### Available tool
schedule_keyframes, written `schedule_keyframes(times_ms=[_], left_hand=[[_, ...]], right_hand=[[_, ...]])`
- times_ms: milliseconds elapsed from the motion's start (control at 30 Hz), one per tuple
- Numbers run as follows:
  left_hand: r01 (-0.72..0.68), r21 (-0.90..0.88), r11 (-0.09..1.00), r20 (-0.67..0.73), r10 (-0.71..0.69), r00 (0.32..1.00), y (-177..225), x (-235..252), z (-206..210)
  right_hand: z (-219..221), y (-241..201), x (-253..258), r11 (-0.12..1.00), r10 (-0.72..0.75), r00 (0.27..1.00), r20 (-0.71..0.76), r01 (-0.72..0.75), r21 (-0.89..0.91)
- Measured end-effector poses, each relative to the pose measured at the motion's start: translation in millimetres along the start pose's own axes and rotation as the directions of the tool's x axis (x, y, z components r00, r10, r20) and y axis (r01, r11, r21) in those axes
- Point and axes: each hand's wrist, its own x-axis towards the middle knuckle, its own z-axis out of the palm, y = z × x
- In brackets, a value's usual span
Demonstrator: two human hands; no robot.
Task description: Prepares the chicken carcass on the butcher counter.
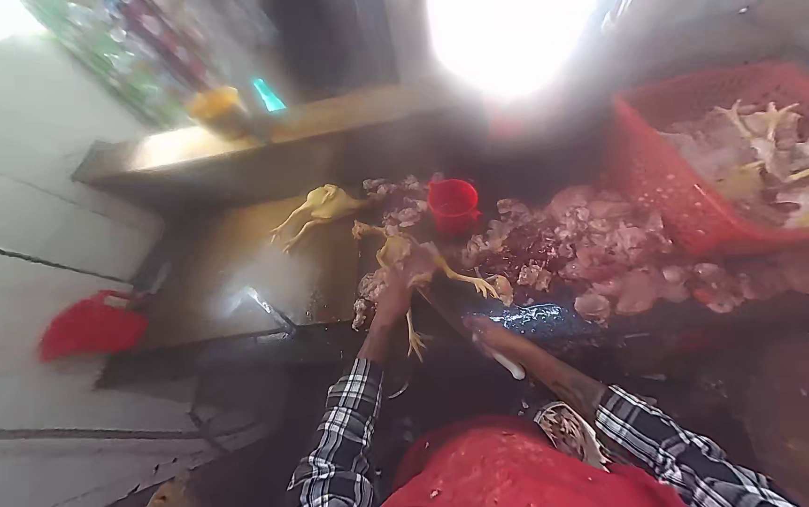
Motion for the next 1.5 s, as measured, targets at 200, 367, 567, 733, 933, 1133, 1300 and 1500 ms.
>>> schedule_keyframes(times_ms=[200,367,567,733,933,1133,1300,1500], left_hand=[[0.046,0.027,0.999,-0.102,-0.043,0.994,-6,-5,7],[0.049,0.178,0.983,-0.214,-0.010,0.977,-5,6,17],[0.044,0.266,0.963,-0.271,0.031,0.962,15,4,46],[-0.063,0.315,0.947,-0.206,0.133,0.970,22,-4,63],[-0.348,0.387,0.854,0.033,0.365,0.931,-5,-73,74],[-0.334,0.191,0.923,0.450,0.220,0.865,-43,-186,100],[-0.093,0.061,0.994,0.385,0.063,0.921,-82,-147,-3],[-0.232,-0.230,0.945,-0.189,0.190,0.963,-23,38,-78]], right_hand=[[8,-36,71,0.999,-0.048,0.997,0.061,0.047,0.022],[18,-48,88,0.990,-0.116,0.991,0.071,0.110,0.084],[-2,4,21,0.927,-0.125,0.972,0.201,0.042,0.373],[-11,-47,56,0.799,-0.382,0.920,0.093,0.278,0.533],[-85,-23,-30,0.851,-0.233,0.964,-0.127,0.139,-0.506],[-129,32,-55,0.569,-0.116,0.959,-0.260,-0.151,-0.808],[-151,-89,-56,0.516,-0.399,0.897,-0.192,0.046,-0.855],[-177,-251,138,0.519,-0.530,0.847,0.027,0.350,-0.780]])
